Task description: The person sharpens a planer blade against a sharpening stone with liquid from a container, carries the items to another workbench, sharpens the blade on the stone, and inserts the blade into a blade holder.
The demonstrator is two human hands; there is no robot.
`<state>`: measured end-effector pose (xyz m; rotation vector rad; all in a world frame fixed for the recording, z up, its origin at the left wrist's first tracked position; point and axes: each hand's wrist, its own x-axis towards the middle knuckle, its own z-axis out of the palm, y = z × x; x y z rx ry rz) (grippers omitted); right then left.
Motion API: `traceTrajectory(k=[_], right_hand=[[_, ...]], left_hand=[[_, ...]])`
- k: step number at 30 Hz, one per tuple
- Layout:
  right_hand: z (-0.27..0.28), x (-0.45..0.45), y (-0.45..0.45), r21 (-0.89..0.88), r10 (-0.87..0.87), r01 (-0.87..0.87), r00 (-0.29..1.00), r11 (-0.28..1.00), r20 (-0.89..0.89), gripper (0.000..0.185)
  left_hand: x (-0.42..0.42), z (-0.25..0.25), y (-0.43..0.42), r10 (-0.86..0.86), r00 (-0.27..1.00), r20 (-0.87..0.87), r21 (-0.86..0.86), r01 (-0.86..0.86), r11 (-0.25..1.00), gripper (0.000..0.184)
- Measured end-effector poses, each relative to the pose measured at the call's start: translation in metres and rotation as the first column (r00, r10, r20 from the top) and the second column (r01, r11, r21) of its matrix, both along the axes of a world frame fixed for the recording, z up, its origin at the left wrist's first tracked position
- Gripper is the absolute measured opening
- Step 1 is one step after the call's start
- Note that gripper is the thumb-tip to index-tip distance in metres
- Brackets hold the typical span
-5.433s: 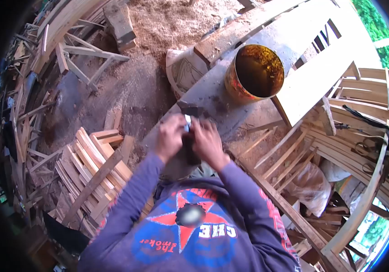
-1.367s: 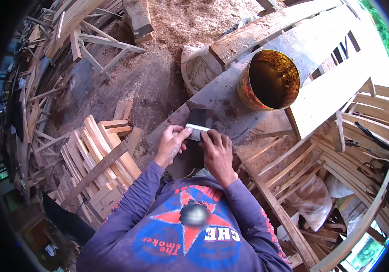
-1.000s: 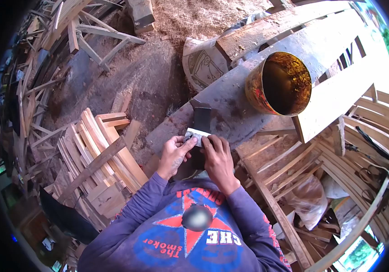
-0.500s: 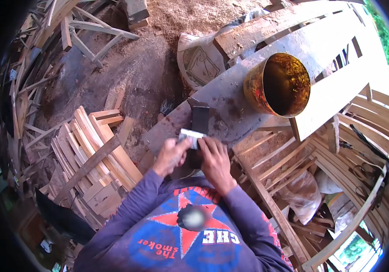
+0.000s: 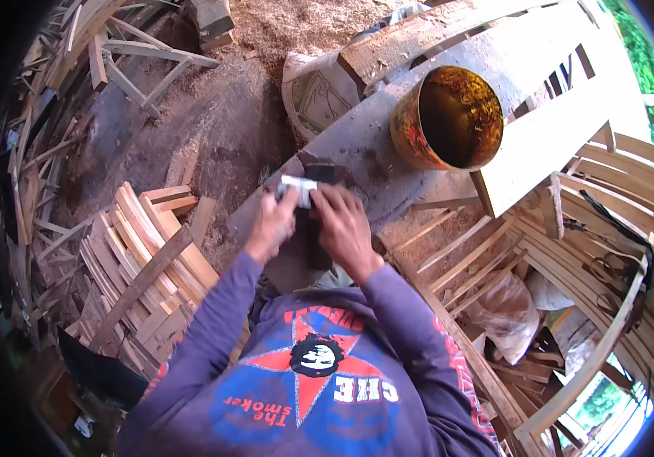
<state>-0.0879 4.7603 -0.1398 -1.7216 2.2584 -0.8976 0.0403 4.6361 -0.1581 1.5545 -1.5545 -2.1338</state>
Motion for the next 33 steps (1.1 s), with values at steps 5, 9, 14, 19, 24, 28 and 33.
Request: traceTrajectory(k=[5, 9, 14, 19, 24, 28, 33], right_hand=[[-0.004, 0.026, 0.052, 0.054, -0.016, 0.013, 0.998, 0.998, 0.060, 0.042], [0.002, -0.004, -0.001, 0.028, 0.017, -0.018, 1.000, 0.999, 0.010, 0.040], [-0.008, 0.024, 0.045, 0.028, 0.000, -0.001, 0.999, 1.000, 0.054, 0.039], [0.003, -0.004, -0.013, -0.039, 0.007, -0.006, 0.999, 0.999, 0.040, 0.041], [-0.008, 0.017, 0.035, -0.003, 0.033, -0.033, 0.996, 0.999, 0.088, 0.041], [0.003, -0.010, -0.018, -0.025, 0.039, -0.038, 0.999, 0.999, 0.028, 0.036], [-0.002, 0.017, 0.040, 0.021, 0.037, -0.038, 0.997, 0.999, 0.071, 0.044]], left_hand=[[0.031, -0.013, 0.049, -0.047, 0.980, 0.194, -0.128, 0.073, 0.989, 0.066], [0.003, -0.002, 0.007, 0.001, 0.984, 0.178, -0.119, 0.020, 0.993, 0.062], [0.038, 0.007, 0.048, -0.088, 0.972, 0.216, -0.129, 0.118, 0.985, 0.067], [0.009, -0.008, 0.010, 0.012, 0.991, 0.133, -0.170, 0.011, 0.985, 0.068], [0.029, 0.005, 0.050, 0.036, 0.993, 0.115, -0.312, 0.001, 0.950, 0.069], [0.001, -0.002, -0.002, 0.030, 0.992, 0.120, -0.144, -0.013, 0.990, 0.072], [0.028, 0.000, 0.062, 0.112, 0.991, 0.067, -0.411, -0.075, 0.909, 0.077]])
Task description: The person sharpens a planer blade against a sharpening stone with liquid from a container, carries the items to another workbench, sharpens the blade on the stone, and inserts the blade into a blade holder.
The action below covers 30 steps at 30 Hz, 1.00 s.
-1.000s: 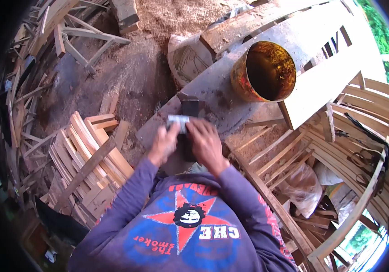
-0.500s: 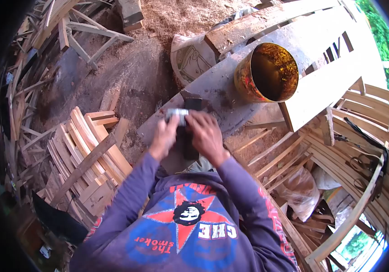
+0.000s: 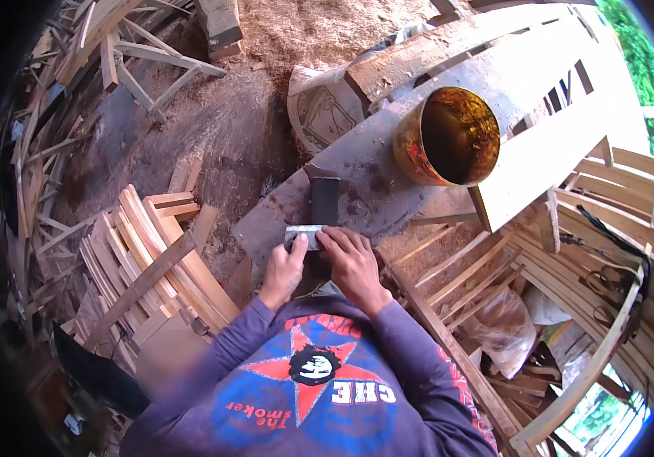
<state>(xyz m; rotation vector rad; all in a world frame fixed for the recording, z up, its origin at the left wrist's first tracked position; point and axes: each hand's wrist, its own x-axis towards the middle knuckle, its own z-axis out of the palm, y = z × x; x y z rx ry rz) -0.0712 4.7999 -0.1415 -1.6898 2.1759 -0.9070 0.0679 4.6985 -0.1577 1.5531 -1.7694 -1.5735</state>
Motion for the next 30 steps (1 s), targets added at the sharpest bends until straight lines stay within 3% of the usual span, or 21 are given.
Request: traceTrajectory(k=[2, 4, 6, 8, 9, 10, 12, 13, 16, 17, 18, 20, 21, 22, 24, 25, 28, 30], right_hand=[[-0.012, -0.015, -0.016, -0.070, 0.037, -0.038, 0.999, 0.997, -0.016, 0.043], [0.005, -0.031, -0.056, -0.107, -0.003, 0.002, 1.000, 0.994, -0.009, 0.040], [0.008, -0.027, -0.051, -0.077, -0.022, 0.022, 1.000, 0.997, 0.000, 0.041], [-0.002, -0.007, -0.012, -0.045, -0.004, 0.005, 1.000, 0.999, 0.020, 0.042], [0.005, 0.000, -0.003, -0.031, 0.005, -0.004, 1.000, 1.000, 0.027, 0.043], [0.003, -0.005, -0.010, -0.031, 0.007, -0.006, 1.000, 1.000, 0.029, 0.043], [0.000, -0.020, -0.029, -0.054, 0.035, -0.035, 0.999, 0.998, -0.007, 0.043], [0.002, -0.032, -0.051, -0.089, 0.025, -0.027, 0.999, 0.996, -0.021, 0.042], [0.000, -0.027, -0.047, -0.055, -0.018, 0.015, 0.999, 0.998, -0.039, 0.041], [-0.002, -0.015, -0.026, -0.025, -0.024, 0.023, 0.999, 0.999, -0.033, 0.041], [-0.006, -0.005, -0.006, -0.011, -0.022, 0.023, 1.000, 1.000, 0.018, 0.042], [-0.009, -0.005, -0.004, -0.027, -0.001, 0.002, 1.000, 1.000, 0.002, 0.042], [-0.003, -0.011, -0.018, -0.064, -0.002, 0.001, 1.000, 0.998, -0.013, 0.041], [0.003, -0.025, -0.043, -0.103, -0.001, -0.003, 0.999, 0.995, -0.037, 0.041], [-0.001, -0.030, -0.053, -0.085, -0.029, 0.028, 0.999, 0.996, -0.021, 0.039], [0.000, -0.027, -0.048, -0.073, -0.027, 0.026, 1.000, 0.997, -0.012, 0.040], [-0.008, -0.004, -0.001, -0.008, -0.010, 0.011, 1.000, 1.000, 0.029, 0.042], [-0.008, -0.007, -0.002, -0.012, 0.035, -0.035, 0.999, 0.999, -0.009, 0.040]], left_hand=[[-0.008, -0.003, -0.020, -0.053, 0.981, 0.189, 0.218, 0.011, 0.976, 0.073], [-0.029, 0.003, -0.061, -0.103, 0.994, 0.043, 0.257, 0.089, 0.962, 0.070], [-0.026, -0.010, -0.054, -0.084, 0.988, 0.132, 0.116, 0.069, 0.991, 0.068], [-0.004, 0.009, -0.018, -0.059, 0.998, -0.019, 0.185, 0.062, 0.981, 0.064], [0.003, 0.012, -0.005, -0.091, 0.993, 0.074, 0.119, 0.082, 0.990, 0.062], [0.001, 0.008, -0.002, -0.027, 1.000, 0.000, 0.126, 0.027, 0.992, 0.066], [-0.015, -0.006, -0.028, 0.001, 0.993, 0.115, 0.156, -0.019, 0.988, 0.069], [-0.025, -0.027, -0.049, -0.007, 0.996, 0.086, 0.143, -0.005, 0.990, 0.073], [-0.026, 0.000, -0.050, -0.069, 0.997, 0.040, 0.112, 0.064, 0.992, 0.075], [-0.016, 0.004, -0.029, -0.044, 0.983, 0.179, 0.049, 0.036, 0.998, 0.072], [-0.005, 0.010, -0.011, -0.043, 0.999, 0.024, 0.116, 0.040, 0.992, 0.072], [-0.004, 0.008, -0.006, -0.026, 0.999, 0.032, 0.065, 0.024, 0.998, 0.070], [-0.015, -0.007, -0.015, 0.035, 0.970, 0.242, -0.001, -0.035, 0.999, 0.068], [-0.025, -0.015, -0.040, 0.006, 0.999, 0.035, 0.107, -0.010, 0.994, 0.068], [-0.043, 0.006, -0.073, -0.053, 0.997, -0.062, 0.159, 0.063, 0.985, 0.070], [-0.038, 0.002, -0.062, -0.051, 0.998, 0.048, 0.026, 0.050, 0.998, 0.069], [-0.001, 0.008, -0.008, -0.063, 0.998, 0.024, 0.126, 0.060, 0.990, 0.070], [-0.015, 0.001, -0.021, -0.025, 0.998, 0.062, 0.077, 0.020, 0.997, 0.070]])
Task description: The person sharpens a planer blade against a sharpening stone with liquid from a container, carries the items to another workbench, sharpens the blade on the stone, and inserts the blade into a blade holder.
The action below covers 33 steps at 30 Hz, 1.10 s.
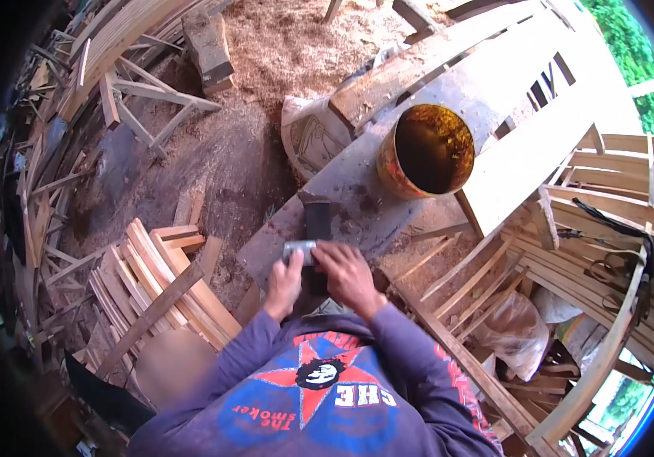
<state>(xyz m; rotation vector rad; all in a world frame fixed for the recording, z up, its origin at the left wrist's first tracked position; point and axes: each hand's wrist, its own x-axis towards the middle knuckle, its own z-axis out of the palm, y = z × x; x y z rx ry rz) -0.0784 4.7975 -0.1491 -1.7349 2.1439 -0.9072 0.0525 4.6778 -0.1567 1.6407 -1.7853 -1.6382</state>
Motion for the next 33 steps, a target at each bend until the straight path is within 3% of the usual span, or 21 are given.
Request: traceTrajectory(k=[3, 6, 8, 9, 10, 12, 13, 14, 16, 17, 18, 19, 20, 21, 22, 27, 28, 33], right_hand=[[0.012, -0.028, -0.053, -0.044, -0.056, 0.056, 0.998, 0.997, 0.001, 0.036], [0.007, -0.019, -0.034, -0.031, -0.060, 0.059, 0.998, 0.998, -0.030, 0.036], [0.001, 0.005, 0.007, 0.012, -0.076, 0.075, 0.997, 0.997, 0.016, 0.037], [0.000, 0.001, 0.003, 0.004, -0.057, 0.057, 0.998, 0.998, 0.023, 0.040], [0.005, -0.002, -0.002, 0.000, -0.045, 0.045, 0.998, 0.999, 0.038, 0.043], [0.009, -0.025, -0.040, -0.078, -0.060, 0.062, 0.998, 0.995, 0.023, 0.041], [0.013, -0.030, -0.055, -0.069, -0.112, 0.114, 0.993, 0.991, 0.026, 0.039], [0.012, -0.027, -0.050, -0.082, -0.114, 0.115, 0.993, 0.990, 0.017, 0.039], [0.001, -0.014, -0.023, -0.040, -0.106, 0.105, 0.994, 0.994, -0.026, 0.036], [-0.001, 0.000, 0.000, -0.010, -0.119, 0.119, 0.993, 0.993, 0.011, 0.036], [0.000, 0.010, 0.014, -0.009, -0.132, 0.132, 0.991, 0.991, -0.001, 0.038], [0.002, 0.004, 0.007, -0.020, -0.118, 0.117, 0.993, 0.993, -0.014, 0.039], [0.003, -0.002, 0.001, -0.025, -0.110, 0.109, 0.994, 0.994, -0.018, 0.040], [0.014, -0.011, -0.019, -0.040, -0.123, 0.122, 0.992, 0.992, -0.018, 0.042], [0.017, -0.021, -0.036, -0.052, -0.142, 0.140, 0.989, 0.989, -0.044, 0.042], [0.014, 0.017, 0.007, 0.010, -0.191, 0.190, 0.981, 0.982, 0.030, 0.037], [0.015, 0.022, 0.010, 0.006, -0.213, 0.213, 0.977, 0.977, 0.025, 0.038], [0.012, -0.006, -0.029, -0.057, -0.260, 0.260, 0.966, 0.964, 0.021, 0.037]], left_hand=[[-0.006, -0.006, -0.011, 0.013, 0.999, 0.049, 0.024, -0.014, 1.000, 0.070], [-0.012, -0.001, -0.018, 0.011, 0.995, -0.100, 0.070, -0.004, 0.998, 0.063], [0.016, -0.009, 0.019, -0.049, 0.998, -0.051, 0.085, 0.053, 0.995, 0.061], [0.015, -0.009, 0.024, -0.014, 0.995, -0.100, 0.015, 0.016, 1.000, 0.062], [0.004, 0.009, 0.015, 0.024, 1.000, -0.009, 0.005, -0.024, 1.000, 0.065], [-0.018, -0.017, -0.028, -0.036, 0.999, -0.027, 0.132, 0.039, 0.990, 0.070], [-0.031, -0.012, -0.047, -0.007, 0.996, -0.093, 0.164, 0.022, 0.986, 0.063], [-0.032, -0.001, -0.048, -0.014, 0.990, -0.140, 0.142, 0.034, 0.989, 0.063], [-0.012, -0.007, -0.018, -0.043, 0.999, -0.025, 0.090, 0.045, 0.995, 0.069], [-0.001, 0.014, -0.001, -0.082, 0.992, -0.097, 0.075, 0.090, 0.993, 0.067], [0.010, -0.010, 0.018, -0.070, 0.986, -0.151, 0.037, 0.076, 0.996, 0.066], [0.006, -0.016, 0.012, -0.082, 0.994, -0.075, 0.049, 0.086, 0.995, 0.066], [0.004, -0.023, 0.005, -0.102, 0.995, 0.010, 0.068, 0.101, 0.993, 0.065], [-0.012, -0.008, -0.022, -0.139, 0.989, 0.044, 0.205, 0.127, 0.970, 0.066], [-0.023, -0.013, -0.041, -0.086, 0.988, -0.129, 0.210, 0.112, 0.971, 0.062], [0.005, 0.024, -0.018, -0.070, 0.991, -0.116, 0.554, 0.123, 0.823, 0.044], [0.006, 0.023, -0.011, -0.049, 0.982, -0.182, 0.528, 0.139, 0.838, 0.045], [-0.030, 0.020, -0.051, -0.072, 0.988, -0.133, 0.471, 0.127, 0.873, 0.037]])
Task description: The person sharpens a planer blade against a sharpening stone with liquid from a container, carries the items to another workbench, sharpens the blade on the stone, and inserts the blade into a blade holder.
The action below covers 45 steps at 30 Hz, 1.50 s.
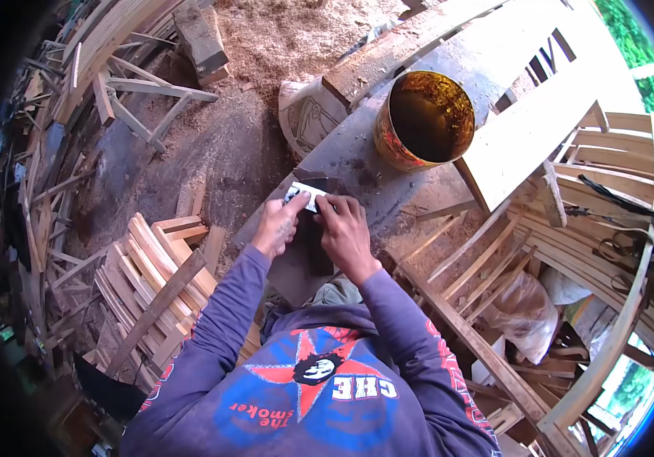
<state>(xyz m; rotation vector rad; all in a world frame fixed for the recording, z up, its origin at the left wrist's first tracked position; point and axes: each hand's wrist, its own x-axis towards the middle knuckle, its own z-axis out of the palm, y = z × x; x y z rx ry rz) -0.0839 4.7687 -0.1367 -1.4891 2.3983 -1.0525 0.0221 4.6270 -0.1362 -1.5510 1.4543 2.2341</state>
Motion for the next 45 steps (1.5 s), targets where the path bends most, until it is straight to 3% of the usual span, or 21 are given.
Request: traceTrajectory(k=[2, 3, 5, 9, 11, 12, 15, 19, 22, 26, 29, 31, 33, 34, 35, 36, 37, 38, 39, 41, 45], right_hand=[[-0.008, 0.012, 0.023, 0.014, -0.002, 0.002, 1.000, 1.000, 0.026, 0.038], [-0.009, 0.027, 0.046, 0.043, -0.008, 0.006, 0.999, 0.999, 0.052, 0.039], [-0.002, 0.031, 0.051, 0.082, -0.007, 0.004, 0.999, 0.997, 0.032, 0.042], [-0.001, 0.008, 0.016, 0.036, -0.037, 0.037, 0.999, 0.999, 0.018, 0.042], [-0.004, 0.013, 0.026, 0.034, -0.043, 0.042, 0.998, 0.999, 0.046, 0.044], [-0.010, 0.023, 0.043, 0.030, -0.048, 0.046, 0.997, 0.998, 0.063, 0.045], [-0.004, 0.031, 0.052, 0.085, -0.049, 0.045, 0.998, 0.995, 0.045, 0.046], [-0.001, 0.007, 0.023, 0.058, -0.046, 0.044, 0.999, 0.997, 0.027, 0.049], [0.001, 0.029, 0.048, 0.086, -0.090, 0.085, 0.994, 0.993, 0.063, 0.044], [0.010, 0.032, 0.065, 0.039, -0.082, 0.079, 0.995, 0.996, 0.063, 0.049], [0.041, 0.020, 0.071, -0.097, -0.014, 0.004, 0.994, 0.995, -0.104, 0.053], [0.059, 0.014, 0.077, -0.275, -0.021, -0.029, 0.984, 0.961, -0.179, 0.069], [0.076, 0.015, 0.073, -0.491, -0.107, 0.084, 0.994, 0.867, -0.018, 0.086], [0.093, 0.014, 0.067, -0.478, -0.079, 0.163, 0.978, 0.863, 0.191, 0.095], [0.095, 0.010, 0.068, -0.491, -0.067, 0.154, 0.980, 0.857, 0.190, 0.095], [0.096, 0.005, 0.073, -0.412, 0.141, 0.078, 0.869, 0.908, 0.475, 0.092], [0.101, 0.000, 0.076, -0.354, 0.290, -0.028, 0.635, 0.935, 0.716, 0.088], [0.109, -0.008, 0.076, -0.378, 0.350, -0.138, 0.736, 0.916, 0.579, 0.075], [0.111, -0.010, 0.076, -0.383, 0.350, -0.134, 0.738, 0.914, 0.577, 0.075], [0.113, -0.007, 0.080, -0.458, 0.346, -0.143, 0.851, 0.877, 0.396, 0.064], [0.119, -0.001, 0.089, -0.525, 0.319, -0.109, 0.889, 0.844, 0.328, 0.063]], left_hand=[[0.014, 0.004, 0.022, -0.002, 1.000, 0.030, 0.014, 0.002, 1.000, 0.035], [0.022, 0.005, 0.042, 0.055, 0.998, 0.011, 0.024, -0.055, 0.998, 0.044], [0.022, 0.006, 0.056, 0.136, 0.990, -0.041, 0.041, -0.134, 0.990, 0.044], [-0.011, -0.005, 0.006, 0.054, 0.995, -0.087, -0.003, -0.054, 0.999, 0.033], [-0.002, -0.003, 0.023, 0.063, 0.997, -0.050, -0.001, -0.063, 0.998, 0.035], [0.008, 0.005, 0.032, -0.011, 1.000, 0.006, 0.019, 0.011, 1.000, 0.037], [0.010, 0.008, 0.043, 0.051, 0.999, 0.005, 0.074, -0.052, 0.996, 0.040], [-0.012, -0.004, 0.014, 0.018, 0.998, -0.058, 0.011, -0.017, 1.000, 0.037], [0.004, 0.004, 0.034, -0.010, 1.000, 0.027, 0.041, 0.009, 0.999, 0.046], [0.016, 0.016, 0.050, -0.004, 0.998, -0.056, 0.085, 0.009, 0.996, 0.038], [0.025, 0.068, 0.045, -0.118, 0.972, -0.203, -0.085, 0.102, 0.991, 0.029], [0.034, 0.101, 0.045, -0.171, 0.904, -0.392, -0.197, 0.099, 0.975, 0.027], [0.055, 0.103, 0.045, -0.241, 0.834, -0.496, -0.304, 0.093, 0.948, 0.037], [0.059, 0.105, 0.046, -0.316, 0.806, -0.500, -0.474, 0.050, 0.879, 0.035], [0.062, 0.108, 0.048, -0.387, 0.782, -0.489, -0.624, -0.003, 0.781, 0.033], [0.063, 0.110, 0.049, -0.387, 0.784, -0.484, -0.635, -0.010, 0.773, 0.033], [0.061, 0.112, 0.047, -0.498, 0.706, -0.504, -0.745, -0.063, 0.664, 0.030], [0.059, 0.113, 0.047, -0.608, 0.620, -0.496, -0.828, -0.127, 0.546, 0.027], [0.058, 0.114, 0.048, -0.614, 0.617, -0.492, -0.831, -0.124, 0.542, 0.027], [0.059, 0.116, 0.051, -0.685, 0.551, -0.476, -0.868, -0.168, 0.468, 0.027], [0.059, 0.128, 0.058, -0.748, 0.503, -0.432, -0.900, -0.180, 0.398, 0.030]])
